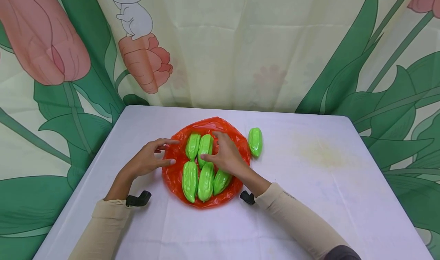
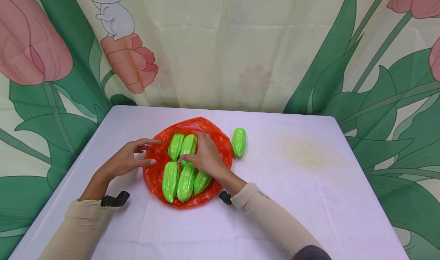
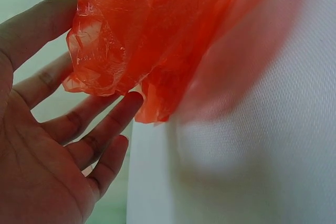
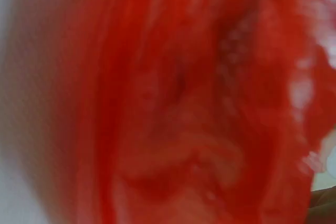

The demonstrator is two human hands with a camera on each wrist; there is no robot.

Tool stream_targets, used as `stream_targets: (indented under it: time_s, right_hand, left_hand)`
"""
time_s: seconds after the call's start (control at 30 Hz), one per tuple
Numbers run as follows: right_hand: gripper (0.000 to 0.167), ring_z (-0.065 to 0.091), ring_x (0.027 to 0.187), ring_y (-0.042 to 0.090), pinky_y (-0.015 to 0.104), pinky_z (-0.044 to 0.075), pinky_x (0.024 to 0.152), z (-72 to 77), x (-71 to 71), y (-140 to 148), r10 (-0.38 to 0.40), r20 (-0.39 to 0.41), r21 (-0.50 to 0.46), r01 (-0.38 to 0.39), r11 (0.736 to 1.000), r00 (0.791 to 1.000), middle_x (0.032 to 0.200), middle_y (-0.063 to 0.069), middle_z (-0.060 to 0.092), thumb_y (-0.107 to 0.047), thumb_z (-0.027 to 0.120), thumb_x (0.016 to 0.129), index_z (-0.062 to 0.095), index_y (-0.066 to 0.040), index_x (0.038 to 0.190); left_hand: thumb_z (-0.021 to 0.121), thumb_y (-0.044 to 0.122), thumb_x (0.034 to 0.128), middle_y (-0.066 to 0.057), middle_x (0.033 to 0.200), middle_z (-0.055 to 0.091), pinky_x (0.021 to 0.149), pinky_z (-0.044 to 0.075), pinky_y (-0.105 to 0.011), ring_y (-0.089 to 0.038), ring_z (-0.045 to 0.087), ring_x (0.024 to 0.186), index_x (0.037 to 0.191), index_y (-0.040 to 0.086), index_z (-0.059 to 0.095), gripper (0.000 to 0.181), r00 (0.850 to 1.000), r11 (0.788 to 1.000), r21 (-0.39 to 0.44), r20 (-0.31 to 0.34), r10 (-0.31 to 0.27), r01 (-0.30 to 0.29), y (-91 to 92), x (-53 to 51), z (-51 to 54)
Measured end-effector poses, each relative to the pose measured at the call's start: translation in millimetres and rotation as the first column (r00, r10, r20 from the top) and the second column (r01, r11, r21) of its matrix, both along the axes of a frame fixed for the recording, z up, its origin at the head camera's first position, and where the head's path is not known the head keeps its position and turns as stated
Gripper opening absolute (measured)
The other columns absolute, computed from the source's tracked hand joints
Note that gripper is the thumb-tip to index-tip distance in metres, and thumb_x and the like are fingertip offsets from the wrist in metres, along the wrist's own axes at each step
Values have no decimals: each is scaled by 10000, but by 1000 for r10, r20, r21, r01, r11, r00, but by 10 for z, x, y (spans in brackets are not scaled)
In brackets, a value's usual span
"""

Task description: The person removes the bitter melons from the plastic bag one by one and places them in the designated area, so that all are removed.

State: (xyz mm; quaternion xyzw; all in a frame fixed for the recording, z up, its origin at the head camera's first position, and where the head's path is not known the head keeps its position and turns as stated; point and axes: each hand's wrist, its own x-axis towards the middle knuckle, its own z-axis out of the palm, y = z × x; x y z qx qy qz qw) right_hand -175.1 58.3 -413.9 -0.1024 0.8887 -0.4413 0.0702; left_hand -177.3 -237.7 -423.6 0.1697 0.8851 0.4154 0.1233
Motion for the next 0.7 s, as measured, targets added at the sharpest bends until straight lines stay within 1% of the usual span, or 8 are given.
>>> stream_targets:
  time_s: [0.1, 0.27, 0.5, 0.6, 0.7]
  right_hand:
    - [930, 523, 1388, 351, 522, 491, 1170, -24, -34, -40, 13, 11, 17, -13, 1000, 1000, 1576, 164, 473, -289, 899, 873, 379, -44, 1604]
    - [927, 530, 1353, 341, 507, 482, 1177, -66, -86, -86, 26, 12, 63, -27, 998, 1000, 1524, 181, 486, -279, 898, 873, 376, -31, 1597]
    - [920, 551, 1256, 331, 481, 499, 1132, -115, -146, -135, 30, 22, 99, -32, 995, 999, 1436, 172, 513, -267, 900, 874, 374, -29, 1590]
    - [926, 554, 1255, 327, 483, 495, 1135, -137, -161, -147, 21, 23, 110, -23, 994, 1000, 1424, 173, 519, -265, 901, 873, 370, -31, 1595]
    - [937, 554, 1298, 341, 496, 482, 1161, -142, -165, -159, 10, 28, 109, -13, 994, 1000, 1464, 185, 504, -274, 900, 874, 361, -35, 1601]
  left_hand:
    - [817, 259, 936, -196, 1577, 519, 1154, 442, -674, -467, 494, 1407, 1510, 149, 584, 629, 1000, 1000, 1, 2, 3, -3, -3, -1, -4]
    - [821, 253, 932, -192, 1578, 522, 1161, 442, -668, -464, 500, 1408, 1504, 153, 589, 626, 1000, 1000, 0, 2, 6, -6, 0, -7, -6]
    - [827, 257, 924, -189, 1570, 527, 1152, 462, -660, -443, 501, 1401, 1503, 167, 591, 632, 1000, 1000, -4, 14, 11, -11, 16, -11, -10]
    - [829, 268, 923, -187, 1567, 528, 1146, 470, -656, -436, 500, 1399, 1505, 175, 591, 635, 1000, 1000, -6, 20, 15, -15, 18, -6, -12]
    - [829, 266, 924, -187, 1559, 536, 1144, 472, -653, -433, 509, 1389, 1502, 166, 593, 633, 1000, 1000, -3, 13, 10, -10, 15, -2, -14]
